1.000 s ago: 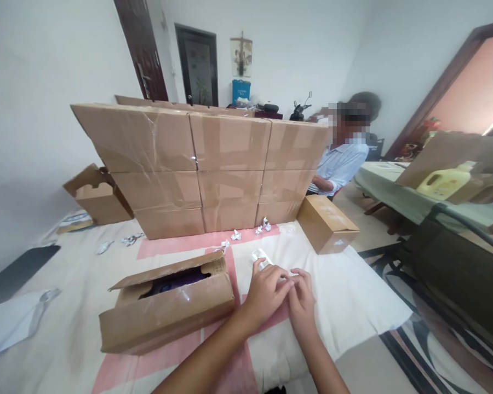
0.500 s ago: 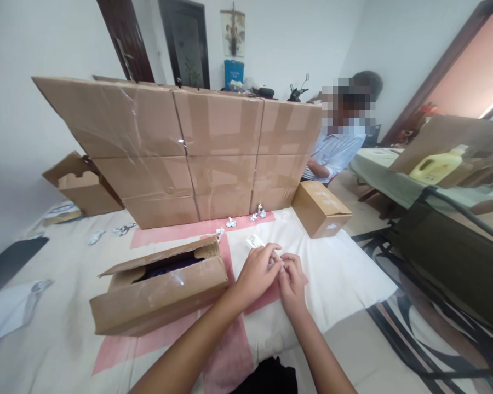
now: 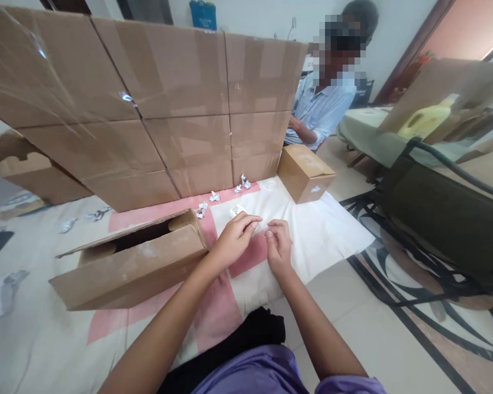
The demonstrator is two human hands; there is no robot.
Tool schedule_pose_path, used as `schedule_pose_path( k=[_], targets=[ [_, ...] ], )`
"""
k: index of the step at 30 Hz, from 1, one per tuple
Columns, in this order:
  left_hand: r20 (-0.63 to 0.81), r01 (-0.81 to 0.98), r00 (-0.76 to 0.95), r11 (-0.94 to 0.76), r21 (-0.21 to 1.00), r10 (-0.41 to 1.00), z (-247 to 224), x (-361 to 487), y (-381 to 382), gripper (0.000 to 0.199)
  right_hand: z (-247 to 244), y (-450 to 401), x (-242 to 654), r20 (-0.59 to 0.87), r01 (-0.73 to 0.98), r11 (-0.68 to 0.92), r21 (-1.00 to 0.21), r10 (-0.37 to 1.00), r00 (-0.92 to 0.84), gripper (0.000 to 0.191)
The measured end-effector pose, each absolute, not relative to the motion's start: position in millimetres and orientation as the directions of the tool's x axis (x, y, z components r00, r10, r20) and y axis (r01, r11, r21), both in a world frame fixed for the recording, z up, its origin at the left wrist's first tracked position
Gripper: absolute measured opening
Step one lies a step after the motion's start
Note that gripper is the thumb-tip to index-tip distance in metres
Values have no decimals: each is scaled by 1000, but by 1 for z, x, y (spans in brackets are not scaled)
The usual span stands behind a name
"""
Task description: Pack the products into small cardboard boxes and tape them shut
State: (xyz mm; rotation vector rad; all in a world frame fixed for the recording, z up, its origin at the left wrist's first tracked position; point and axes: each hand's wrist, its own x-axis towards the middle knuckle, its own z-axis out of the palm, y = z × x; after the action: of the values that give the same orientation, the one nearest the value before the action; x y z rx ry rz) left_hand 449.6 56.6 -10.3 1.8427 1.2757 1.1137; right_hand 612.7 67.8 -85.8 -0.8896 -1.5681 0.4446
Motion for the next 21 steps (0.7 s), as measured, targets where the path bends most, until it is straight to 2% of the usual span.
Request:
schedule_pose_path(
  k=[5, 12, 16, 21],
  targets=[
    [247, 306, 280, -330, 893, 928, -17, 454, 57, 26, -83, 66, 611, 682, 289, 656, -697, 731, -15, 23],
    [208, 193, 305, -274, 942, 929, -17, 451, 60, 27, -82, 65, 613, 644, 216, 643, -735, 761, -75, 28],
    [224, 224, 358, -316, 922, 906, -17, 447, 61, 28, -79, 63, 613, 635, 150, 653, -743, 757, -155, 25],
    [203, 315, 388, -337, 887, 899, -13, 444, 62, 17, -77, 63, 613, 595, 153, 621, -769, 782, -184, 27]
  ],
)
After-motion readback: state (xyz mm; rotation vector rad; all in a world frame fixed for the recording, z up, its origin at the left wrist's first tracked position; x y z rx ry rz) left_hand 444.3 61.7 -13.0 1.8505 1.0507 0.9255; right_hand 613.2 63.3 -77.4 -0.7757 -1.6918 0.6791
